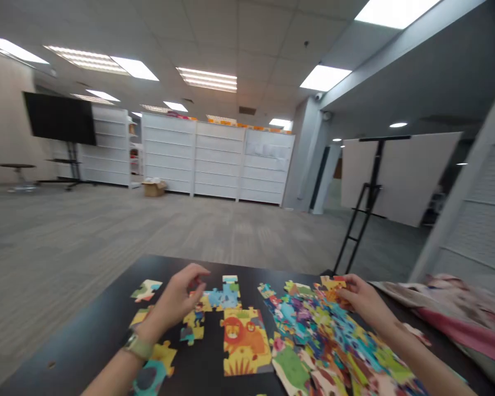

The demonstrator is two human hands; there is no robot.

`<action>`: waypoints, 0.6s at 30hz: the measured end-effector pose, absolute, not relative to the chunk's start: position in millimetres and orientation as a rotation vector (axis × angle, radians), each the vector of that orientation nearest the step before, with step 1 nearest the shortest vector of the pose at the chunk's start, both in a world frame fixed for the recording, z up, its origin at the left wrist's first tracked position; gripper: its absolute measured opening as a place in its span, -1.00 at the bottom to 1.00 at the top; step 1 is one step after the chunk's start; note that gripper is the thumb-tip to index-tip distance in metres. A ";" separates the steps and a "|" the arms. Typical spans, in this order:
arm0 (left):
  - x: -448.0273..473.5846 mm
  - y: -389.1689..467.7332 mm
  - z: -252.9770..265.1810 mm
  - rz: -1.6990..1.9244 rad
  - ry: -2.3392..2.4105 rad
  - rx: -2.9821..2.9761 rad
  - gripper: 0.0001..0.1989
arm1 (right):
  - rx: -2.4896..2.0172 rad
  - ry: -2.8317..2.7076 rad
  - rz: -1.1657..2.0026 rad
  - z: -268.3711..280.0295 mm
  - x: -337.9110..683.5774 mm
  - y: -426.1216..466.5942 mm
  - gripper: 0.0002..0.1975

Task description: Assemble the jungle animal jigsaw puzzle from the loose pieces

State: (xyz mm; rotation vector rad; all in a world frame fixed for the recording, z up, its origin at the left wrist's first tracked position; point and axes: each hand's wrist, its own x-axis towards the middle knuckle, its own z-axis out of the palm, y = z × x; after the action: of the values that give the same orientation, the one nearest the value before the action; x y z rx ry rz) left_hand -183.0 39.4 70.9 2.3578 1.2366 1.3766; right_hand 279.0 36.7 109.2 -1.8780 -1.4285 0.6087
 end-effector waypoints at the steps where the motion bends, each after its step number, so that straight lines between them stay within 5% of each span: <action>1: -177.2 35.9 71.1 1.309 1.230 2.398 -0.78 | -1.770 -1.484 0.708 100.9 250.6 40.6 -0.65; 4: -157.5 26.2 67.7 1.131 1.169 2.529 -0.42 | -1.383 -1.634 0.982 75.5 158.9 40.9 -0.41; 6: -145.1 21.2 63.1 1.025 1.148 2.578 -0.19 | -1.189 -1.670 1.153 61.1 108.1 37.2 -0.49; 12: -131.5 21.2 55.9 0.799 1.152 2.625 -0.37 | -0.975 -1.663 1.375 25.5 63.5 38.1 -0.52; 18: -189.9 38.4 73.1 0.593 1.259 2.630 -0.39 | -1.123 -1.883 0.792 3.5 82.4 27.4 -0.46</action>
State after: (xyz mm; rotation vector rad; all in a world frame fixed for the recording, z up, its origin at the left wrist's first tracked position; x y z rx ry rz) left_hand -189.9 38.4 73.1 2.6304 1.2587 0.5934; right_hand 82.4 27.4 3.5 -1.1232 -1.8828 0.7920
